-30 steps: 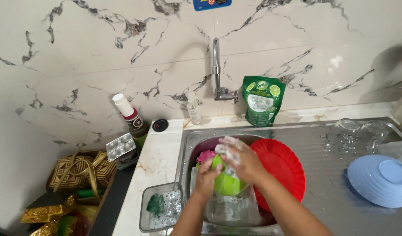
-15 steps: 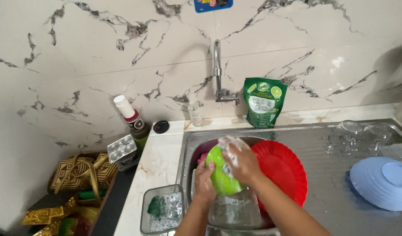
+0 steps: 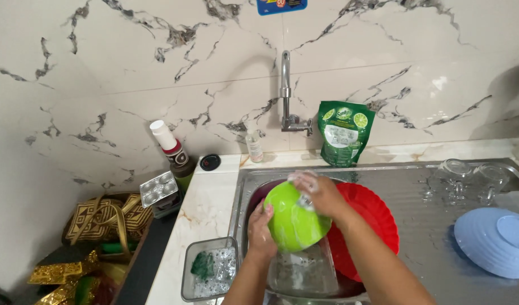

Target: Washing and rinsing plastic containers, bowls, and plates in a sink.

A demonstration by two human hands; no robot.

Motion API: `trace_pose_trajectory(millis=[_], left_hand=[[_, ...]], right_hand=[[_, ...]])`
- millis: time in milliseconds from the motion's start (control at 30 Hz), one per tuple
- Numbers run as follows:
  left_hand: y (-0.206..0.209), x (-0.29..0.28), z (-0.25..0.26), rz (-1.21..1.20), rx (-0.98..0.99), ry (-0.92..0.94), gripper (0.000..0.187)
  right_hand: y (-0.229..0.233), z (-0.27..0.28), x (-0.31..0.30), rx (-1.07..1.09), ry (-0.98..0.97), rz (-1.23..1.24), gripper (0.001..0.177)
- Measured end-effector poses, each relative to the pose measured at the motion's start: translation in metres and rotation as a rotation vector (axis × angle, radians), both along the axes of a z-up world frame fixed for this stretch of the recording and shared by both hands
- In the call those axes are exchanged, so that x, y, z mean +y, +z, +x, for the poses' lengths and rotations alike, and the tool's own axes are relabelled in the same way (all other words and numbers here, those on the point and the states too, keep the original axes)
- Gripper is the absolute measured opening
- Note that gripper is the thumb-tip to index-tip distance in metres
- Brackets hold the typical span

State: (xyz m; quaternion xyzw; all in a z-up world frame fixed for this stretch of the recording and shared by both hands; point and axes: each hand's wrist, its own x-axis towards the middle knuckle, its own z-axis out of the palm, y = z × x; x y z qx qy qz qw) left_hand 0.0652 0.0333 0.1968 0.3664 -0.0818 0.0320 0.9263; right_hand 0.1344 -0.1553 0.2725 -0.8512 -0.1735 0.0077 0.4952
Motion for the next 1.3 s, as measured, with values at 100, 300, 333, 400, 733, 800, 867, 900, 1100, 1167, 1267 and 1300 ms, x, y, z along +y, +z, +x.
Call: trace_pose_trajectory(millis=[100, 300, 333, 400, 733, 800, 867, 900, 1100, 1167, 1267, 1300], left_hand=[[0.036, 0.001, -0.002, -0.126, 0.270, 0.158, 0.044], [0.007, -0.009, 0.013, -0.376, 0.265, 0.185, 0.048], [0.002, -0.011, 0.013, -0.377, 0.265, 0.185, 0.048], [-0.006, -0.015, 0.013, -0.086, 0.234, 0.233, 0.043], [0.005, -0.002, 0.013, -0.302, 0.125, 0.133, 0.044], [0.001, -0.005, 0.019, -0.436, 0.227, 0.180, 0.049], [0.004, -0.008, 0.018, -0.467, 0.228, 0.137, 0.050], [0.005, -0.009, 0.016, -0.495, 0.231, 0.094, 0.052], [-0.001, 0.003, 0.003, -0.432, 0.284, 0.001, 0.054], [-0.013, 0.002, 0.005, -0.399, 0.271, -0.010, 0.055], [-0.041, 0.002, 0.016, -0.236, 0.271, -0.019, 0.060], [-0.051, 0.002, 0.022, -0.103, 0.283, -0.023, 0.063]], right_hand=[[-0.051, 0.025, -0.015, 0.460, -0.121, 0.806, 0.056], [-0.087, -0.063, 0.039, -0.871, -0.434, -0.153, 0.046], [-0.070, -0.066, 0.041, -0.872, -0.433, -0.155, 0.046], [-0.035, -0.073, 0.044, -0.952, -0.114, -0.322, 0.042], [-0.066, -0.009, 0.009, 0.407, -0.123, 0.805, 0.048], [-0.069, -0.054, 0.032, -0.470, -0.270, 0.363, 0.055], [-0.068, -0.070, 0.039, -0.747, -0.329, 0.122, 0.050], [-0.068, -0.079, 0.043, -1.013, -0.380, -0.128, 0.045], [-0.094, 0.004, -0.015, 0.312, -0.404, 0.871, 0.047], [-0.073, 0.004, -0.024, 0.376, -0.246, 0.939, 0.041], [-0.036, -0.009, -0.028, 0.407, -0.240, 0.902, 0.031], [-0.022, -0.016, -0.027, 0.369, -0.395, 0.801, 0.028]])
